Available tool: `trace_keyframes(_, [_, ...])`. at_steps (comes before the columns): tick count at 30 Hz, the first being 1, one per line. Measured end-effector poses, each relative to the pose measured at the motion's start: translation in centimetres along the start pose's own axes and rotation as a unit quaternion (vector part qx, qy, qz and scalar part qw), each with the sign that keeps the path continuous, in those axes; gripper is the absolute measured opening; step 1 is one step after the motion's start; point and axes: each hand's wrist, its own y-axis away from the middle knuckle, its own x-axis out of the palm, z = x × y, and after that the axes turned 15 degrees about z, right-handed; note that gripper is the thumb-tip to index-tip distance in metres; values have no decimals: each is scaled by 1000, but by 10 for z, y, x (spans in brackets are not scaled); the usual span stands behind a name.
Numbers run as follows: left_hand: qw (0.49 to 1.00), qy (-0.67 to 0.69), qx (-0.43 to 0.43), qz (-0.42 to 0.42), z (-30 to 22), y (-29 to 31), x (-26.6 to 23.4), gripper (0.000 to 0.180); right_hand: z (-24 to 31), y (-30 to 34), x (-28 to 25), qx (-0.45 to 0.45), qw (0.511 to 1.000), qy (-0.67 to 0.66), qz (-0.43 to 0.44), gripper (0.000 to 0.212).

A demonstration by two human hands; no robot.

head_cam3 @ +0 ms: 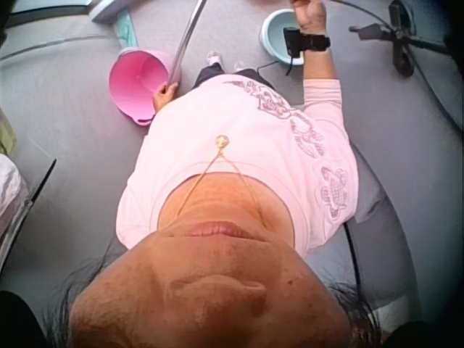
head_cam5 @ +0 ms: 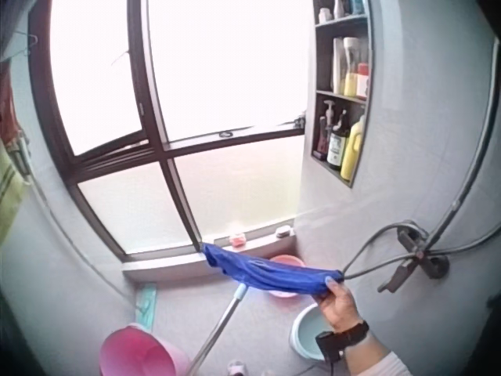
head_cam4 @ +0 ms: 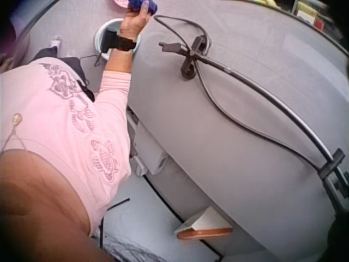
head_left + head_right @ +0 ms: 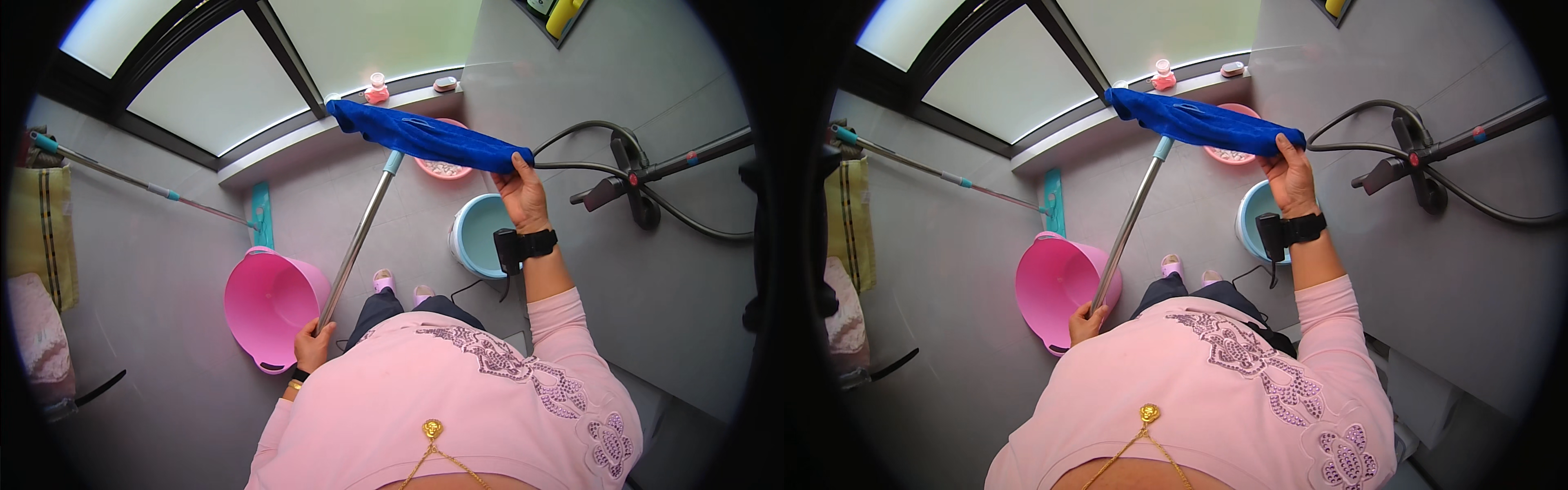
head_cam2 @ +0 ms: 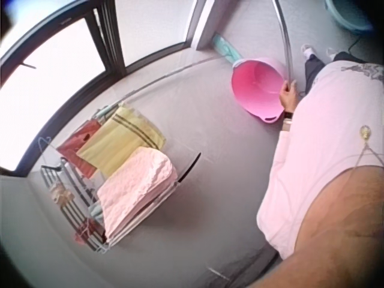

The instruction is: The person cleans a frosted window using a long-handled mop with a blue cloth. They dip the cloth in a bucket of water, wring it, and wipe the window surface repeatedly. The person also wipes the wall near the shower and toilet area.

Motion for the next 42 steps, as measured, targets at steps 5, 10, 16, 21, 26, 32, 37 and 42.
trace_keyframes(5, [996, -80, 38, 4, -20, -26, -37, 27, 50, -35, -3, -96, 980, 162, -57, 29])
trace_keyframes(10, [991, -102, 85, 20, -23, -37, -88, 26, 56, -93, -35, 16, 973, 187, -131, 30])
trace_keyframes(16, [993, -57, 105, 17, -14, -46, -122, 22, 58, -86, -24, 126, 940, 294, -119, 49])
trace_keyframes(21, [995, 21, 78, 54, -9, -53, -113, 21, 53, -59, -22, 129, 943, 268, -150, 53])
trace_keyframes(26, [993, 33, 75, 84, -11, -61, -110, 22, 50, -68, -34, 27, 948, 219, -229, 42])
trace_keyframes(32, [991, 28, 67, 108, -8, -57, -117, 22, 79, -76, 3, -108, 910, 386, -110, 50])
trace_keyframes(37, [989, 57, 56, 122, -2, -53, -106, 22, 84, -61, 21, 71, 827, 558, -17, 85])
trace_keyframes(42, [993, 43, 28, 107, -12, -54, -102, 20, 75, -36, 48, -54, 616, 786, -14, 52])
